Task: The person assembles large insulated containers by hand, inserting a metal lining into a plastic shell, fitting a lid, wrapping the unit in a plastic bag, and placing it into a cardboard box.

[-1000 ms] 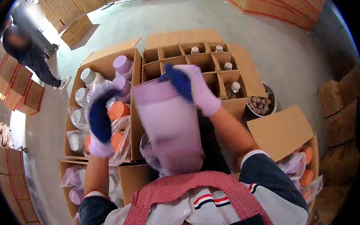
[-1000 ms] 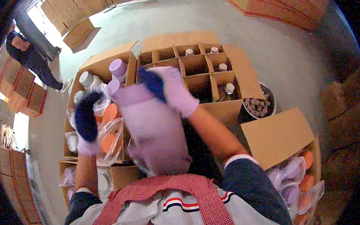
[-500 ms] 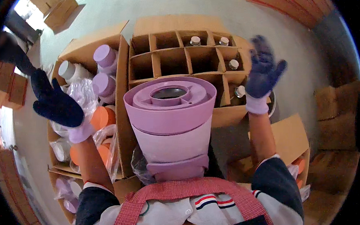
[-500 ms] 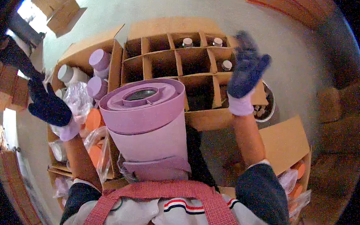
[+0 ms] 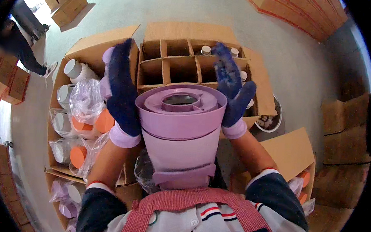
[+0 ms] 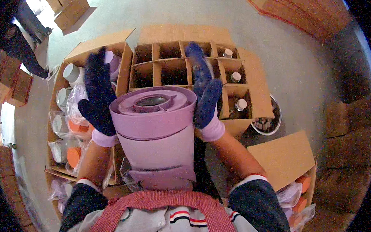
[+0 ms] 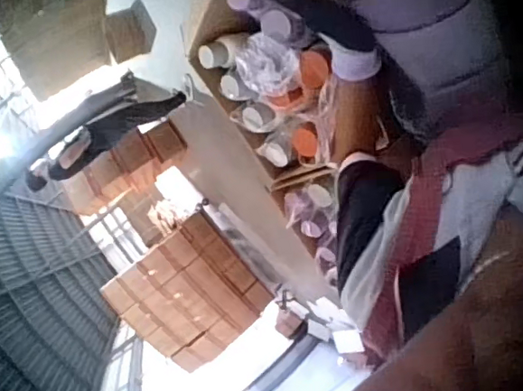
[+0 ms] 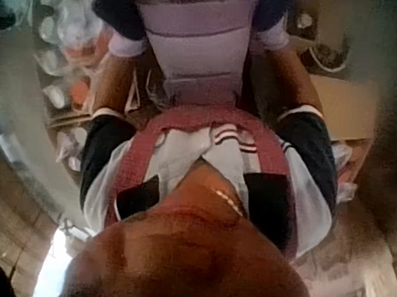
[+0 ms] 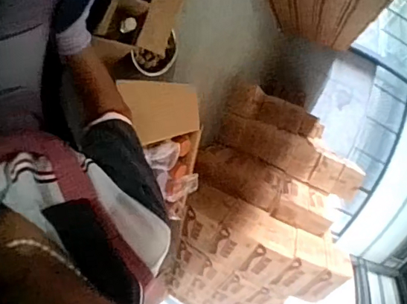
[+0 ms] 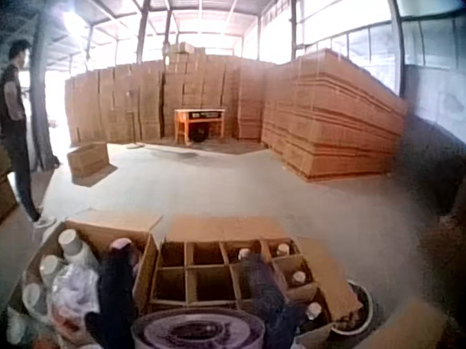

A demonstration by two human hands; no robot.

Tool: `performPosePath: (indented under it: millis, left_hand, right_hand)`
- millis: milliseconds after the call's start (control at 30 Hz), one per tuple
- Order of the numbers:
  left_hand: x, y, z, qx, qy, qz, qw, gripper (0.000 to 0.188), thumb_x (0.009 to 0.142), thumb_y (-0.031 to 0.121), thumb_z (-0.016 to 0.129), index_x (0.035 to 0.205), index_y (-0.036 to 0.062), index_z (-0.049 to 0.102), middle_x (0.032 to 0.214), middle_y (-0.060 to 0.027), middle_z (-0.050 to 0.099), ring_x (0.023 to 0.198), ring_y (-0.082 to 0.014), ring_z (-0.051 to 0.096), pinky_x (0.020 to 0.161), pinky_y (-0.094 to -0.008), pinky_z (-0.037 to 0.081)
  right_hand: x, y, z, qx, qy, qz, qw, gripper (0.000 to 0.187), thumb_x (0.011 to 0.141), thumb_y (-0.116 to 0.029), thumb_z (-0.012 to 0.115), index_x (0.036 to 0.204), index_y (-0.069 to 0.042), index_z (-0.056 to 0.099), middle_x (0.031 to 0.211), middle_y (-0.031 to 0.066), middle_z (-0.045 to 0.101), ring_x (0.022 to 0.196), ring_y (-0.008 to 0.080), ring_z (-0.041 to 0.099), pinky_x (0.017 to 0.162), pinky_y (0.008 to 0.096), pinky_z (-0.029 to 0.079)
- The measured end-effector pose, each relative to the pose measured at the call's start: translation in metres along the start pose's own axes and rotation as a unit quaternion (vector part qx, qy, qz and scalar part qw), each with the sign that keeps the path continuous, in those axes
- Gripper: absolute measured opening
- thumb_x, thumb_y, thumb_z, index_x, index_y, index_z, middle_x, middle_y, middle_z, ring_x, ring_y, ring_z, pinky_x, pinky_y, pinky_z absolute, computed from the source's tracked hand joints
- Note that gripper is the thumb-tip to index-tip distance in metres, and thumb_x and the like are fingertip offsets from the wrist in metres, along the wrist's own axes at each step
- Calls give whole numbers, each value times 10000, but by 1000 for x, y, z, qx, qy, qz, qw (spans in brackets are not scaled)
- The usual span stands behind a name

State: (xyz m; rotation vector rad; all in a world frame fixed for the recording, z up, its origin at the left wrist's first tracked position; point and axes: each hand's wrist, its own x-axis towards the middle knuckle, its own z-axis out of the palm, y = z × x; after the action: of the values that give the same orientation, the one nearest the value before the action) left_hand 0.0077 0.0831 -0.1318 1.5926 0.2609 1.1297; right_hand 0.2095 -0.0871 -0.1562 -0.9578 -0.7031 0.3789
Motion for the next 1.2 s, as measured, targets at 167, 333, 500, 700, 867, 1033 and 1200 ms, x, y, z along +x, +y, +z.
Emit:
performPosePath:
  millis: [167,333,500,700,867,1033,1200]
  left_hand:
    - [47,-6,-51,-54,164,124,977,812,897,599,307,1415,-27,280,1469,-182,303,1361,-281,300,1144,-406,168]
    - [13,7,25,50,-53,48,996,876,888,655,294,1435,-26,246,1494,-189,267,1384,-289,269,1156,-413,143]
    - [45,-11,-35,-73,103,96,987,712,952,514,269,1430,-13,281,1465,-173,326,1363,-283,306,1142,-396,191]
    - [59,-1,-19,159,-136,40,977,347,909,222,487,1152,-9,577,1201,-145,575,1123,-209,532,970,-334,405]
    - [118,-77,-36,-179,-175,-236,939,358,979,265,457,1227,19,535,1166,-122,612,1087,-210,569,963,-346,455]
    - [94,-244,-44,-40,-147,-253,955,384,945,187,500,1296,32,492,1287,-121,540,1198,-262,493,1019,-437,376]
    - [44,-188,133,477,-444,149,743,634,805,18,492,1419,106,360,1399,-184,429,1344,-343,340,1096,-521,253]
  right_hand:
    - [30,-22,-43,76,56,-75,993,770,937,-624,280,1371,3,391,1350,145,481,1240,231,444,1075,347,299]
    - [6,17,5,5,-16,-5,1000,746,946,-604,299,1373,1,390,1347,135,485,1229,219,448,1066,337,308]
    - [40,-7,-38,119,57,-60,990,721,954,-584,318,1374,-2,390,1343,126,489,1218,207,453,1057,327,317]
    - [18,36,0,-29,-11,10,999,518,933,-376,452,1275,12,479,1244,144,561,1094,243,548,961,322,405]
    - [29,37,-121,-555,22,-89,827,299,858,-197,609,1081,2,592,1014,165,641,899,318,642,806,345,504]
    - [0,93,-235,-839,-160,204,478,413,870,-137,501,1280,-87,490,1099,182,597,957,322,643,793,420,518]
    - [-3,110,-282,-840,-156,136,502,379,865,-122,467,1239,-105,528,970,174,629,869,312,661,712,419,533]
